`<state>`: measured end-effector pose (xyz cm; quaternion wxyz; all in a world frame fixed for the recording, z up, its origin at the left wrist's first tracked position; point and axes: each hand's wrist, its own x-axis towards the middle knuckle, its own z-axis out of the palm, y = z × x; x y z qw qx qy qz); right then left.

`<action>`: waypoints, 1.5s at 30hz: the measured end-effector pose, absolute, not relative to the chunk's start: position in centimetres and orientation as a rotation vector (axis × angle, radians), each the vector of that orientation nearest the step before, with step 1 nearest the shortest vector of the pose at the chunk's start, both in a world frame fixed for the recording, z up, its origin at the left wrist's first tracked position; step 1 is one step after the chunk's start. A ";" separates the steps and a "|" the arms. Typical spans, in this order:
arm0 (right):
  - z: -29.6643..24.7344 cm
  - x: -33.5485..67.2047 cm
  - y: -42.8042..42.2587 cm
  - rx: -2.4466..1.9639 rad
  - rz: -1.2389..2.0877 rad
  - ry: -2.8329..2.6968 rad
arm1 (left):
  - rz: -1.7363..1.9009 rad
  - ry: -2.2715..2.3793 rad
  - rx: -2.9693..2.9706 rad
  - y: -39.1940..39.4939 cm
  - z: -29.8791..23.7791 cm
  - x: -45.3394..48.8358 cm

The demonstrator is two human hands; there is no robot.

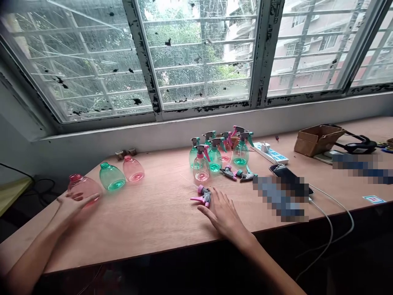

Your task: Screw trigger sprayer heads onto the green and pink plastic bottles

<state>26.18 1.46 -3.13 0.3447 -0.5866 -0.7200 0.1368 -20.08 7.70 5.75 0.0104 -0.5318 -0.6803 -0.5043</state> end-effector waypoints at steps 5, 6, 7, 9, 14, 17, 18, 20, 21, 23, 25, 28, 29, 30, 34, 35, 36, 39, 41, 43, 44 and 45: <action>-3.1 25.3 2.1 -1.519 0.272 -2.028 | -1.701 -2.160 -1.750 2.9 5.9 -15.6; -3.2 25.3 2.3 -1.507 0.253 -2.042 | -1.711 -2.142 -1.842 1.7 5.6 -13.9; -3.3 25.3 2.5 -1.495 0.241 -2.044 | -1.740 -2.095 -1.996 0.7 5.2 -12.0; -3.6 25.6 3.0 -1.473 0.234 -2.020 | -1.843 -2.030 -2.231 -0.7 4.1 -8.2; -4.6 26.9 3.5 -1.403 0.238 -1.903 | -2.333 -1.988 -2.213 -0.7 0.9 -2.5; -4.4 27.5 3.2 -1.325 0.313 -1.808 | -2.368 -2.052 -2.206 -0.2 -0.1 -2.2; -4.3 27.6 3.0 -1.294 0.341 -1.777 | -2.358 -2.074 -2.195 -0.1 -0.2 -2.4; -4.0 27.7 2.7 -1.245 0.370 -1.715 | -2.359 -2.116 -2.149 0.0 -0.4 -2.8; -4.0 27.7 2.5 -1.229 0.370 -1.689 | -2.368 -2.134 -2.115 0.0 -0.4 -3.0; -3.8 27.8 2.3 -1.208 0.361 -1.660 | -2.397 -2.163 -2.039 0.1 -0.5 -3.2; -3.8 27.7 2.1 -1.188 0.368 -1.670 | -2.424 -2.186 -1.972 0.1 -0.6 -3.2; -3.7 27.6 2.0 -1.162 0.391 -1.710 | -2.440 -2.220 -1.915 0.1 -0.6 -3.1; -3.6 27.6 1.9 -1.158 0.402 -1.717 | -2.441 -2.229 -1.905 0.1 -0.5 -3.0; -3.5 27.6 1.9 -1.159 0.412 -1.716 | -2.440 -2.237 -1.901 0.1 -0.5 -3.0; -3.4 27.6 1.9 -1.184 0.436 -1.643 | -2.431 -2.252 -1.901 -0.1 -0.3 -3.0; -3.4 27.6 1.9 -1.188 0.435 -1.624 | -2.430 -2.251 -1.900 -0.1 -0.3 -3.0; -3.3 27.6 1.9 -1.188 0.430 -1.610 | -2.428 -2.250 -1.900 -0.1 -0.3 -2.9; -3.2 27.7 1.9 -1.163 0.411 -1.605 | -2.409 -2.245 -1.929 0.0 -0.2 -2.9; -3.2 27.7 2.0 -1.132 0.423 -1.612 | -2.377 -2.251 -1.990 0.0 -0.1 -2.8; -3.1 27.7 2.0 -1.096 0.487 -1.608 | -2.338 -2.263 -2.080 -0.1 0.1 -2.6; -3.1 27.7 2.0 -1.073 0.541 -1.601 | -2.303 -2.274 -2.149 -0.2 0.2 -2.6; -3.1 27.7 1.9 -1.047 0.608 -1.590 | -2.259 -2.279 -2.226 -0.4 0.3 -2.5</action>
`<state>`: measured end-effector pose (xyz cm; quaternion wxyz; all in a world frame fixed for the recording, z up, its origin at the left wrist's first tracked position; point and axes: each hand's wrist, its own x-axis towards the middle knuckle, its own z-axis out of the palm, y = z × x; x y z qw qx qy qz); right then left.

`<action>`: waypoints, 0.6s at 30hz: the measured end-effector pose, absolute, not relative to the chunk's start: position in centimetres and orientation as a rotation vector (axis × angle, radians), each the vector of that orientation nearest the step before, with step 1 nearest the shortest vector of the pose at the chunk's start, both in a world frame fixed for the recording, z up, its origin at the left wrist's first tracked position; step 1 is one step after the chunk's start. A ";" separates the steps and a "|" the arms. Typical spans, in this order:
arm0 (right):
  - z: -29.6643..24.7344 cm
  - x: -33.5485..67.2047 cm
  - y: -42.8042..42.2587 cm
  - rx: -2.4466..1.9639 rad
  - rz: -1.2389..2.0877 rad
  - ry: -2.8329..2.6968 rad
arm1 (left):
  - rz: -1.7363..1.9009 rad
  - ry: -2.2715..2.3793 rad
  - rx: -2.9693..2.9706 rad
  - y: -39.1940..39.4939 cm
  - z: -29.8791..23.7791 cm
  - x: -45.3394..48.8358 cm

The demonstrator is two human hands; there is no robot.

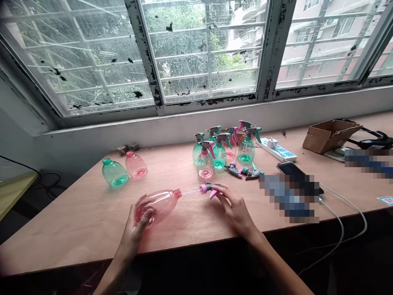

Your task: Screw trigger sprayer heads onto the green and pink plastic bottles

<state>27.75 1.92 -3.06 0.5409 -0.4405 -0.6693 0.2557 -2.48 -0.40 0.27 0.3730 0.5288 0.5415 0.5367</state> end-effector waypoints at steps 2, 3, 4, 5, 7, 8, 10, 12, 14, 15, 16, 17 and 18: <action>-3.1 27.8 1.8 -0.994 0.777 -1.556 | 1.285 1.359 1.431 -0.7 0.4 -2.3; -3.1 27.7 1.7 -0.972 0.869 -1.526 | 1.243 1.346 1.473 -0.9 0.5 -2.1; -3.1 27.7 1.6 -0.949 0.955 -1.481 | 1.207 1.332 1.509 -1.0 0.5 -1.9; -3.0 27.6 1.5 -0.922 1.036 -1.423 | 1.184 1.312 1.528 -1.1 0.4 -1.7; -2.8 27.2 1.3 -0.855 1.164 -1.289 | 1.165 1.260 1.532 -1.0 0.4 -1.2; -2.7 27.0 1.3 -0.830 1.205 -1.221 | 1.172 1.235 1.525 -0.9 0.3 -0.8; -2.3 26.4 1.2 -0.808 1.247 -1.095 | 1.203 1.197 1.521 -0.6 0.2 -0.1; -1.9 26.0 1.1 -0.816 1.267 -1.013 | 1.224 1.182 1.533 -0.4 0.1 0.5; -1.7 25.9 1.0 -0.824 1.332 -1.010 | 1.220 1.172 1.539 -0.3 0.1 1.1; -1.7 25.9 0.9 -0.830 1.375 -1.040 | 1.211 1.168 1.541 -0.3 0.1 1.2; -1.9 25.9 0.9 -0.837 1.416 -1.082 | 1.197 1.161 1.540 -0.3 0.1 1.3; -2.0 26.0 0.8 -0.842 1.446 -1.123 | 1.177 1.150 1.535 -0.3 0.1 1.4; -2.2 26.1 0.7 -0.843 1.464 -1.157 | 1.157 1.136 1.526 -0.3 0.1 1.3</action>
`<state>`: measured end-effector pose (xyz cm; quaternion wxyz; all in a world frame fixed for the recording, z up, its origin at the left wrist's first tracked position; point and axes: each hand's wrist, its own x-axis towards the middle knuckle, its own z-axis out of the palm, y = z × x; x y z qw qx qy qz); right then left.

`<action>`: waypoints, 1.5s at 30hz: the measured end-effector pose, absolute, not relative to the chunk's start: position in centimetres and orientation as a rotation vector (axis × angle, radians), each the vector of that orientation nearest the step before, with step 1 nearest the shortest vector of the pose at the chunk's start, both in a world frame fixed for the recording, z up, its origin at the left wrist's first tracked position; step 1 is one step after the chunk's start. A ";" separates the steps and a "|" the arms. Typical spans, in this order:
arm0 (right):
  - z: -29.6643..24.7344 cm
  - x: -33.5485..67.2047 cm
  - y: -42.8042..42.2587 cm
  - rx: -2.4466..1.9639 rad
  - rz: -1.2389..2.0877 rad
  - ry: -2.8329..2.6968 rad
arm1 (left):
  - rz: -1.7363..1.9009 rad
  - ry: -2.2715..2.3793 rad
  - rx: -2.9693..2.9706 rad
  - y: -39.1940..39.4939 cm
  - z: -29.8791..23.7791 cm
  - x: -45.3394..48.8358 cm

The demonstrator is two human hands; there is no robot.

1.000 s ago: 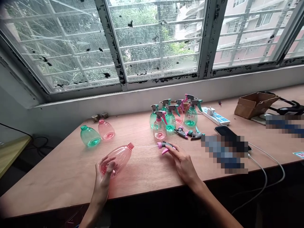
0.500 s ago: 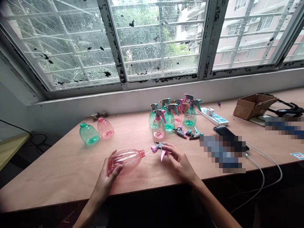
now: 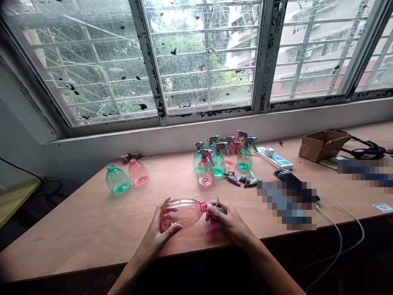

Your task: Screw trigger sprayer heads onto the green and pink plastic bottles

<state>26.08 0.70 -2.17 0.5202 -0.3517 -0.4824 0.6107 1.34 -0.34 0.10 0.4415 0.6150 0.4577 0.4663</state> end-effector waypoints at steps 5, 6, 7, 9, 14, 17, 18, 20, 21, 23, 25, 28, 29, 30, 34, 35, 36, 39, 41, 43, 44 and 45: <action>-2.7 26.0 0.5 -0.801 1.514 -1.124 | 1.119 1.070 1.500 -0.1 0.0 0.8; -2.7 26.0 0.4 -0.796 1.538 -1.105 | 1.122 1.043 1.499 -0.1 -0.1 0.7; -2.7 26.0 0.4 -0.795 1.564 -1.093 | 1.124 1.012 1.494 -0.1 -0.1 0.6; -2.6 26.0 0.3 -0.804 1.606 -1.092 | 1.129 0.960 1.477 -0.2 -0.3 0.5; -2.2 25.8 0.0 -0.887 1.536 -1.172 | 1.174 0.980 1.516 -0.4 -0.9 0.4; -2.0 25.7 -0.2 -0.884 1.474 -1.228 | 1.202 0.969 1.577 -0.6 -1.0 0.4; -2.0 25.7 -0.2 -0.881 1.463 -1.244 | 1.192 0.967 1.591 -0.6 -0.9 0.4; -2.0 25.8 -0.2 -0.904 1.434 -1.289 | 1.160 0.965 1.592 -0.8 -0.6 0.4; -2.1 25.9 -0.2 -0.925 1.414 -1.319 | 1.147 0.961 1.578 -0.8 -0.5 0.4; -2.3 26.0 -0.2 -0.955 1.370 -1.379 | 1.127 0.945 1.556 -0.8 -0.4 0.4; -2.4 26.1 -0.1 -0.960 1.346 -1.414 | 1.112 0.926 1.567 -0.8 -0.4 0.3; -2.6 26.1 -0.1 -0.953 1.352 -1.408 | 1.040 0.921 1.571 -0.8 -0.4 0.2; -2.5 26.1 -0.1 -0.953 1.358 -1.393 | 1.010 0.924 1.563 -0.8 -0.4 0.1; -2.5 26.1 -0.1 -0.955 1.365 -1.380 | 0.982 0.930 1.561 -0.8 -0.4 0.1; -2.2 26.0 -0.2 -0.938 1.409 -1.371 | 0.975 0.949 1.639 -1.0 -0.3 0.2; -2.2 26.0 -0.3 -0.928 1.421 -1.370 | 0.984 0.959 1.649 -1.1 -0.3 0.3; -2.2 25.9 -0.3 -0.916 1.434 -1.364 | 0.986 0.968 1.641 -1.1 -0.4 0.3; -2.4 25.9 -0.4 -0.883 1.464 -1.355 | 0.948 0.975 1.555 -1.1 -0.6 0.2; -2.7 26.0 -0.2 -0.871 1.473 -1.363 | 0.941 0.956 1.529 -1.0 -0.7 0.1; -3.0 26.0 0.0 -0.864 1.476 -1.371 | 0.957 0.952 1.572 -1.1 -0.6 0.1; -3.1 26.0 0.1 -0.863 1.472 -1.371 | 0.972 0.956 1.607 -1.1 -0.6 0.1; -3.2 26.0 0.1 -0.864 1.467 -1.374 | 0.990 0.961 1.641 -1.2 -0.5 0.1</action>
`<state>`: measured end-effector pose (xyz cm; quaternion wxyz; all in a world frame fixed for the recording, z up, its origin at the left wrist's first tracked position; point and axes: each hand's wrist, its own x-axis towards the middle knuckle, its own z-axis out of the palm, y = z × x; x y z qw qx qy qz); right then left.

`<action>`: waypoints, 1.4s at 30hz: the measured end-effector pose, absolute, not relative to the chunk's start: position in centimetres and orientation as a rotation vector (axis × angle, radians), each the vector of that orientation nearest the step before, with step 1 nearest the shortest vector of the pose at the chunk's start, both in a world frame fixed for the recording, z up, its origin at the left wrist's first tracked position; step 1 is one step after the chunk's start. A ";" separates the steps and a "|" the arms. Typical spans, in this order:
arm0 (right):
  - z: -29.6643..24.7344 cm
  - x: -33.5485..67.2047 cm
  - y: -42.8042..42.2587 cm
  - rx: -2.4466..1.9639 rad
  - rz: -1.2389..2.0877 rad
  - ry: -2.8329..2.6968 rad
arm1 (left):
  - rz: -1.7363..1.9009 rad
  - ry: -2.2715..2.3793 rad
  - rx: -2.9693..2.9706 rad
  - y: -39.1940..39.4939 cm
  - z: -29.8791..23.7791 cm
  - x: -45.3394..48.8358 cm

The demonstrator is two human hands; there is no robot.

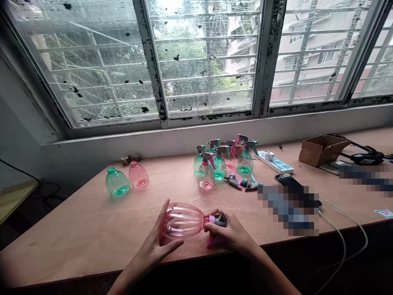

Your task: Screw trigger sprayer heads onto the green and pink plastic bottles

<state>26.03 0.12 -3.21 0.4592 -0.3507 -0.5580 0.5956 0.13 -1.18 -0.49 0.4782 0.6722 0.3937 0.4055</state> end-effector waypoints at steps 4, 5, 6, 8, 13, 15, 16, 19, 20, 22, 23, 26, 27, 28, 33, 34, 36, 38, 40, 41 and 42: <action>-3.3 26.1 0.1 -0.863 1.454 -1.386 | 1.005 0.992 1.705 -1.4 -0.3 0.2; -3.3 26.1 0.1 -0.856 1.461 -1.385 | 1.004 1.000 1.684 -1.4 -0.4 0.3; -3.3 26.2 0.1 -0.848 1.468 -1.386 | 1.002 1.001 1.650 -1.3 -0.4 0.3; -3.4 26.2 0.1 -0.841 1.473 -1.392 | 1.013 0.984 1.580 -1.2 -0.5 0.4; -3.5 26.2 0.3 -0.857 1.478 -1.376 | 1.076 0.913 1.590 -0.9 -0.9 0.4; -3.4 26.2 0.3 -0.846 1.497 -1.353 | 1.057 0.907 1.584 -1.0 -1.0 0.3; -3.4 26.1 0.3 -0.841 1.503 -1.345 | 1.040 0.912 1.581 -1.0 -1.0 0.3; -3.4 26.1 0.2 -0.842 1.504 -1.352 | 1.031 0.944 1.587 -1.3 -0.9 0.2; -3.4 26.1 0.2 -0.847 1.502 -1.361 | 1.033 0.945 1.582 -1.4 -0.8 0.2; -3.4 26.2 0.2 -0.854 1.500 -1.381 | 1.019 0.923 1.551 -1.3 -0.6 0.3; -3.3 26.2 0.1 -0.857 1.500 -1.389 | 1.004 0.908 1.533 -1.3 -0.5 0.3; -2.8 26.3 -0.1 -0.879 1.469 -1.399 | 0.980 0.899 1.528 -1.1 -0.2 0.4; -2.6 26.3 -0.1 -0.889 1.457 -1.398 | 0.984 0.903 1.543 -1.1 -0.2 0.5; -2.4 26.3 -0.2 -0.895 1.449 -1.394 | 0.992 0.906 1.566 -1.1 -0.1 0.5; -2.2 26.1 -0.5 -0.873 1.488 -1.362 | 1.010 0.948 1.697 -1.4 -0.1 0.3; -2.3 26.1 -0.5 -0.870 1.494 -1.358 | 1.003 0.964 1.703 -1.4 -0.1 0.3; -2.6 26.1 -0.4 -0.870 1.495 -1.357 | 0.988 0.987 1.674 -1.5 -0.1 0.3; -2.7 26.1 -0.3 -0.875 1.491 -1.360 | 0.985 0.992 1.616 -1.4 -0.2 0.3; -2.7 26.1 -0.3 -0.883 1.489 -1.360 | 0.992 0.979 1.571 -1.3 -0.2 0.3; -2.5 26.1 -0.3 -0.888 1.489 -1.357 | 0.999 0.967 1.560 -1.3 -0.3 0.3; -2.4 26.1 -0.3 -0.891 1.491 -1.350 | 1.004 0.956 1.556 -1.3 -0.3 0.3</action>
